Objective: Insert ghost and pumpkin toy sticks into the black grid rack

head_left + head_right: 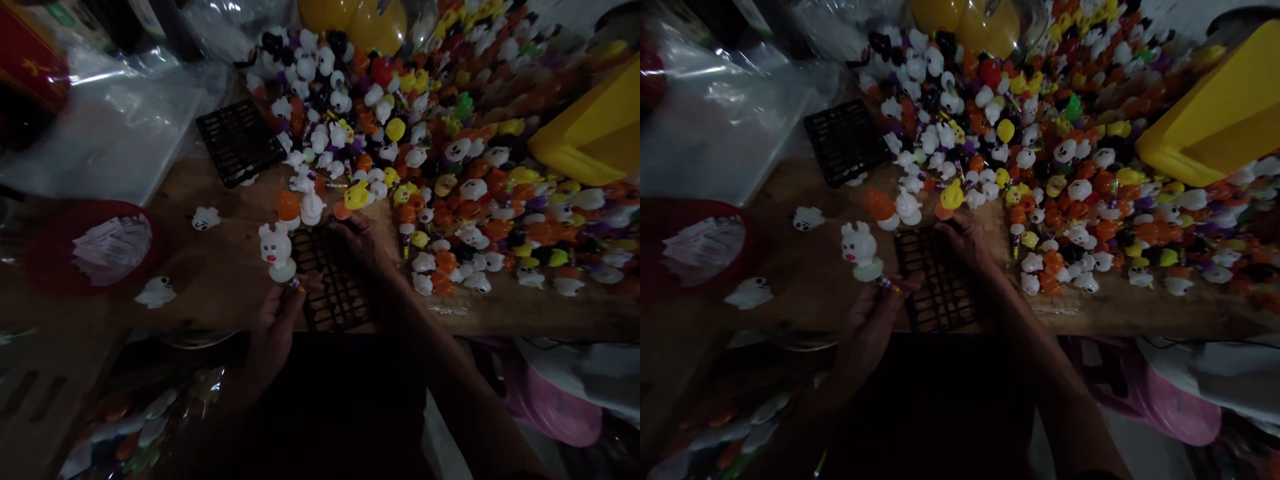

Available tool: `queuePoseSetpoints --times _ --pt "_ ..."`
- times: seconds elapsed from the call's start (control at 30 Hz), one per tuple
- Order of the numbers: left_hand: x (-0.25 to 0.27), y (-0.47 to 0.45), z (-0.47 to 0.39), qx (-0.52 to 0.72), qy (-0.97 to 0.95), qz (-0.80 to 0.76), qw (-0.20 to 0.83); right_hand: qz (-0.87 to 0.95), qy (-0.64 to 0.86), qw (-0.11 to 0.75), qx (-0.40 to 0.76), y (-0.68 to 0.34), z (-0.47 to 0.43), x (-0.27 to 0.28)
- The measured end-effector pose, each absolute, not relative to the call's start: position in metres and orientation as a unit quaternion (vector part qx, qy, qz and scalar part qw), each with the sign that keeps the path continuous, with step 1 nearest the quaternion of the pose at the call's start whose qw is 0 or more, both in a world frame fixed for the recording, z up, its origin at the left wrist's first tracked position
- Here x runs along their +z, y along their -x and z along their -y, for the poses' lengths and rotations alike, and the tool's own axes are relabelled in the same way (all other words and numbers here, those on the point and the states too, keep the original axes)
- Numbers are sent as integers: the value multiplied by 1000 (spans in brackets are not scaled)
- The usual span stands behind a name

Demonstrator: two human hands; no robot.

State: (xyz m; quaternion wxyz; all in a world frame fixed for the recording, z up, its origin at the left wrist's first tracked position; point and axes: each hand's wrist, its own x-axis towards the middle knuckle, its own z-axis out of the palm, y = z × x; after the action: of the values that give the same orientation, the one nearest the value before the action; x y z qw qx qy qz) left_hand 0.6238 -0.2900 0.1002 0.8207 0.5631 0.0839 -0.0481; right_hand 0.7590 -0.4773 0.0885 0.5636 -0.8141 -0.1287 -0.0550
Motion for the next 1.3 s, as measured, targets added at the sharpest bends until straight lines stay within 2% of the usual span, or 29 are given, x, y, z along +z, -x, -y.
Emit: queuePoseSetpoints --times 0.23,0.5,0.67,0.77,0.9,1.0,1.1,1.17,1.3 --pt "109 -629 296 -53 -613 -100 782 161 850 491 -102 -760 482 87" --pt "107 -623 299 -30 -665 -79 742 190 890 406 -87 -760 480 86" --pt "99 -621 300 -18 -698 -41 714 211 872 430 -103 -764 478 84" --pt "103 -625 298 -24 -671 -29 740 200 877 427 -95 -759 484 92" --pt "110 -629 299 -35 -649 -23 760 121 887 421 -144 -715 492 121" --pt "108 -630 305 -27 -682 -12 731 192 852 484 -47 -670 483 140" --pt "102 -628 313 -18 -714 2 700 217 822 526 -15 -646 469 145" --pt "98 -626 317 -21 -723 2 690 212 823 528 -16 -644 467 144" --pt "100 -625 319 -79 -730 -11 679 246 843 479 -2 -653 486 142"
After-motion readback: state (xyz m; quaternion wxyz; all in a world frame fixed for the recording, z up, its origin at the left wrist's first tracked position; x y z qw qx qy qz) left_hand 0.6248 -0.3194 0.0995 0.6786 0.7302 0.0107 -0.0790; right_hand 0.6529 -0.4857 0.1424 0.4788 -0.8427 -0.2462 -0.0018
